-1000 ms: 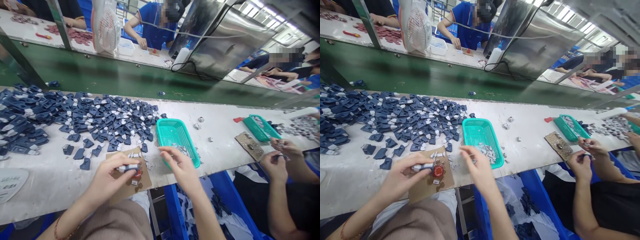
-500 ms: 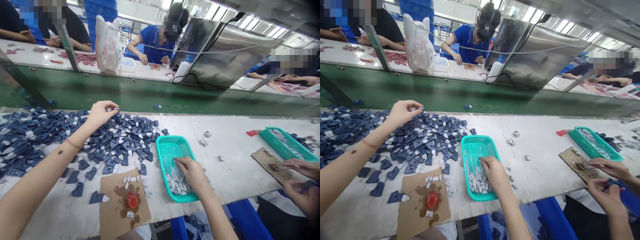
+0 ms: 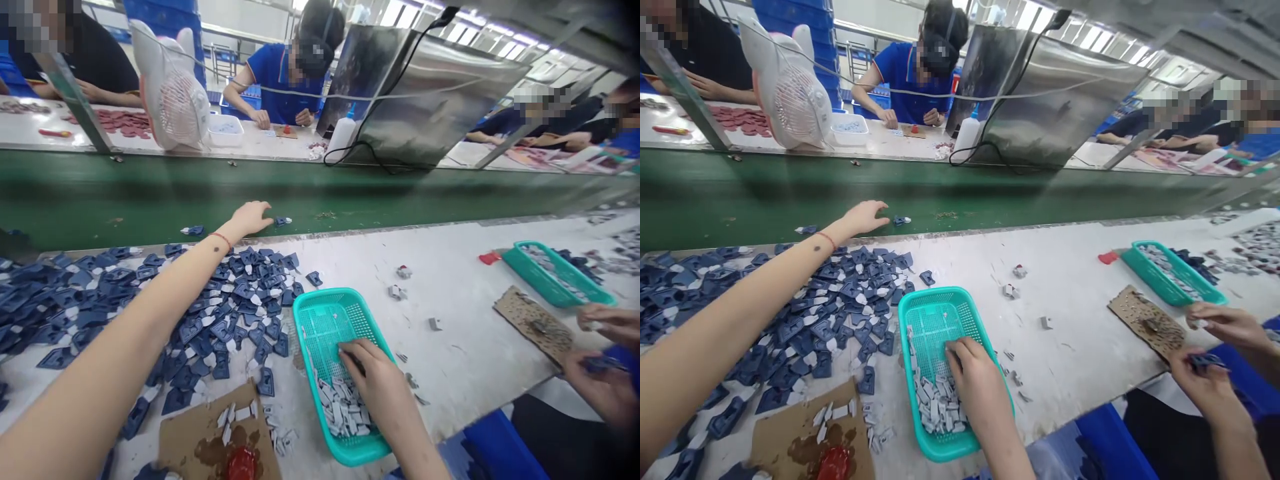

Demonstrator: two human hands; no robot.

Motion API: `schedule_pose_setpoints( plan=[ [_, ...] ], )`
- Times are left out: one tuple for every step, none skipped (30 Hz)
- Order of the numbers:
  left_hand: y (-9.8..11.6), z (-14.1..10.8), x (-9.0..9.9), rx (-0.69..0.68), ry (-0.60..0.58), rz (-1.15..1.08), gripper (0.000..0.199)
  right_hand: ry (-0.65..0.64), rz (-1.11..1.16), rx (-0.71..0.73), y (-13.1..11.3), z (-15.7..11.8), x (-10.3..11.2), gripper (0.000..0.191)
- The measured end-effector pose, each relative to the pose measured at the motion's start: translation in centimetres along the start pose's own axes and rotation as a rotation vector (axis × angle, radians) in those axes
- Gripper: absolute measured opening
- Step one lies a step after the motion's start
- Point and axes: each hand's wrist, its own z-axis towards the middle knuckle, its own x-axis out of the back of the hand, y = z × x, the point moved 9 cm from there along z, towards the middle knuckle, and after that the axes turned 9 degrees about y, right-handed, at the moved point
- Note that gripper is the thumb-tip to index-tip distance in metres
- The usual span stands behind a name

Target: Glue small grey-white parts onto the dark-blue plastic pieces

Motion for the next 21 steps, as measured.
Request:
schedule_pose_setpoints(
  plan=[
    [1.0, 0.6, -1.1, -0.010, -0.030, -0.018, 0.036, -0.004, 0.001, -0.009, 0.1, 0.0, 0.0, 0.018],
    [1.8, 1.0, -1.9, -0.011, -0.051, -0.035, 0.035, -0.008, 0.001, -0.018, 0.1, -0.1, 0.0, 0.018],
    [2.3, 1.2, -2.5, -0.002, -0.062, -0.052, 0.033, -0.012, 0.001, -0.027, 0.1, -0.1, -0.1, 0.018],
    [2.6, 1.3, -2.8, 0.014, -0.064, -0.072, 0.032, -0.015, 0.002, -0.035, 0.2, -0.1, -0.1, 0.019],
    [2.7, 1.3, -2.8, 0.035, -0.058, -0.094, 0.032, -0.014, 0.005, -0.041, 0.2, -0.1, 0.0, 0.019],
    [2.7, 1.1, -2.6, 0.058, -0.047, -0.123, 0.030, -0.012, 0.014, -0.045, 0.2, -0.2, 0.0, 0.020],
    [2.5, 0.7, -2.2, 0.082, -0.033, -0.157, 0.028, -0.007, 0.032, -0.049, 0.1, -0.2, 0.2, 0.021],
    [2.2, 0.1, -1.5, 0.106, -0.019, -0.199, 0.025, 0.004, 0.063, -0.054, 0.1, -0.2, 0.3, 0.021],
    [1.9, -0.8, -0.7, 0.129, -0.005, -0.249, 0.022, 0.021, 0.103, -0.065, 0.0, -0.2, 0.6, 0.021],
    [1.5, -1.8, 0.3, 0.151, 0.011, -0.305, 0.020, 0.045, 0.150, -0.080, -0.2, -0.2, 0.9, 0.020],
    [1.2, -3.1, 1.4, 0.170, 0.026, -0.363, 0.020, 0.077, 0.199, -0.100, -0.4, -0.3, 1.3, 0.020],
    [0.9, -4.7, 2.6, 0.183, 0.040, -0.415, 0.021, 0.112, 0.246, -0.122, -0.7, -0.4, 1.8, 0.020],
    [0.7, -6.5, 3.9, 0.197, 0.060, -0.480, 0.025, 0.147, 0.289, -0.144, -1.1, -0.6, 2.2, 0.020],
    [0.5, -8.5, 5.2, 0.217, 0.084, -0.565, 0.029, 0.173, 0.331, -0.162, -1.7, -0.8, 2.6, 0.019],
    [0.3, -10.7, 6.4, 0.237, 0.108, -0.655, 0.033, 0.189, 0.372, -0.174, -2.6, -1.1, 2.8, 0.019],
    [0.1, -13.1, 7.5, 0.268, 0.137, -0.769, 0.039, 0.189, 0.413, -0.175, -3.7, -1.5, 2.9, 0.017],
    [0.0, -15.6, 8.4, 0.301, 0.158, -0.862, 0.043, 0.173, 0.455, -0.164, -5.0, -2.0, 2.8, 0.015],
    [-0.2, -18.1, 9.1, 0.333, 0.172, -0.920, 0.045, 0.142, 0.497, -0.143, -6.5, -2.5, 2.6, 0.012],
    [-0.3, -20.7, 9.6, 0.370, 0.183, -0.952, 0.046, 0.100, 0.536, -0.112, -8.1, -3.0, 2.3, 0.009],
    [-0.5, -23.3, 9.9, 0.410, 0.190, -0.963, 0.046, 0.049, 0.567, -0.077, -9.7, -3.7, 1.9, 0.008],
    [-0.8, -25.8, 9.9, 0.458, 0.189, -0.979, 0.046, -0.005, 0.590, -0.045, -11.2, -4.4, 1.4, 0.008]
  ],
)
